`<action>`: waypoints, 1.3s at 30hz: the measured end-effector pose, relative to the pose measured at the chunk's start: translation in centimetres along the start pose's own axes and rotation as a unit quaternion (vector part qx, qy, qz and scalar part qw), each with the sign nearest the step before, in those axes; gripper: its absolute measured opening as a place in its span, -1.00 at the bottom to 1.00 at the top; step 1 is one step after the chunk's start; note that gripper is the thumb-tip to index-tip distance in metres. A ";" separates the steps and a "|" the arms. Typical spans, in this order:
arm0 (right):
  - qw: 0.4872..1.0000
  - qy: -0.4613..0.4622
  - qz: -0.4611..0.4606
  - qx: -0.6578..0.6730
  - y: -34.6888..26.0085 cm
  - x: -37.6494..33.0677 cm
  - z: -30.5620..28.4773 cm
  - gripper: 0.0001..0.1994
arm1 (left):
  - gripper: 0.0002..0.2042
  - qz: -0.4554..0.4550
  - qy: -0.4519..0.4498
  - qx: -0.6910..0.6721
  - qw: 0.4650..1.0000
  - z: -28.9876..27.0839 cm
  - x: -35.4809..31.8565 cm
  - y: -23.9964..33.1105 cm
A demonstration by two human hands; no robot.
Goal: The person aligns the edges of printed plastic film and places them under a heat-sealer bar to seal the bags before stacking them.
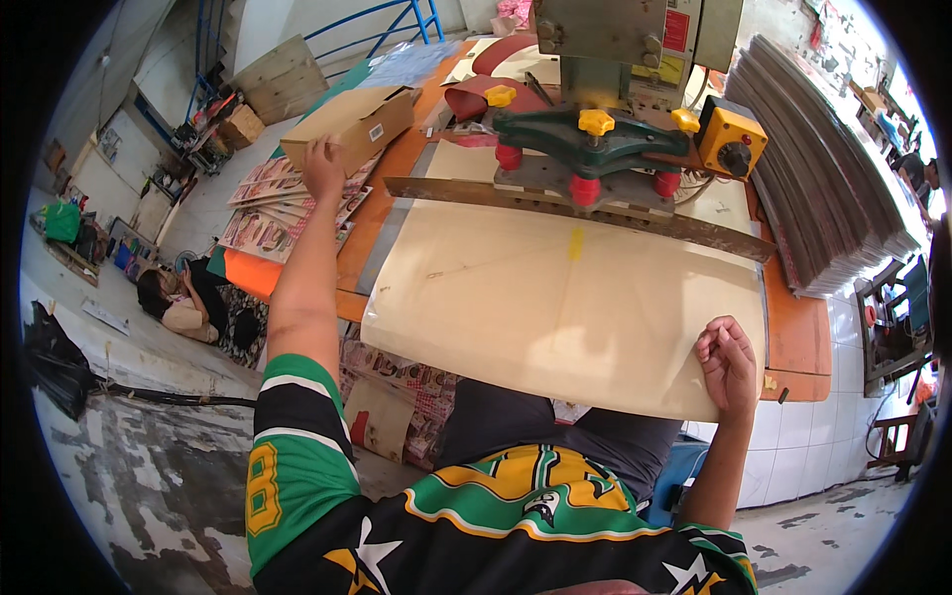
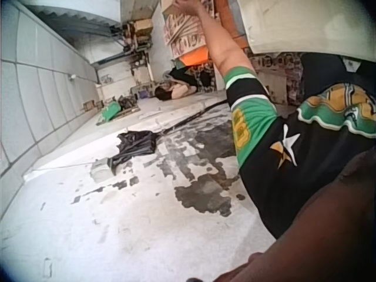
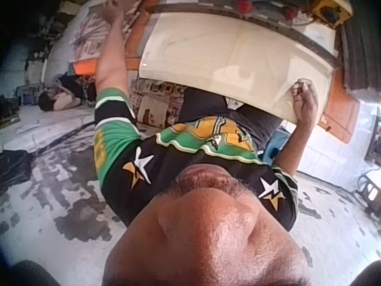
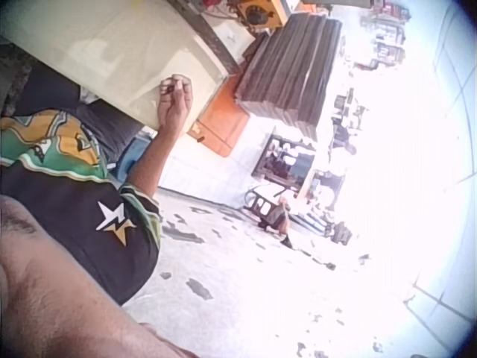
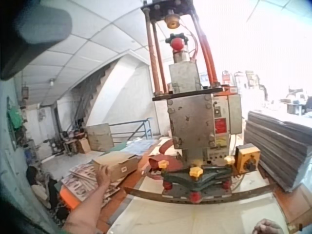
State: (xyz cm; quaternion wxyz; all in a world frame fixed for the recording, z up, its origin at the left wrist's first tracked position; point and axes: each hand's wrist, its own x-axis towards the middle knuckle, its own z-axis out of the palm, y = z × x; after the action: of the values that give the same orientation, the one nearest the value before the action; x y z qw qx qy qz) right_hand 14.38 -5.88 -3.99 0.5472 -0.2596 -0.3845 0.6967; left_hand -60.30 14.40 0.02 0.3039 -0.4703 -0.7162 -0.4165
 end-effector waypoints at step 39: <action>1.000 0.001 0.013 -0.014 0.1 0.1 -0.8 -0.80 | 0.14 -0.481 -0.224 -0.370 0.763 3.8 2.1 -5.8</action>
State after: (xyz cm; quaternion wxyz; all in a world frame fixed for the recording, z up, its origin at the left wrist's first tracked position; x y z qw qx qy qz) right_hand 14.97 -5.56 -4.50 0.5350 -0.2726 -0.3901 0.6981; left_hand -66.65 17.44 -1.85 -0.3030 -0.2201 -0.6860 -0.6238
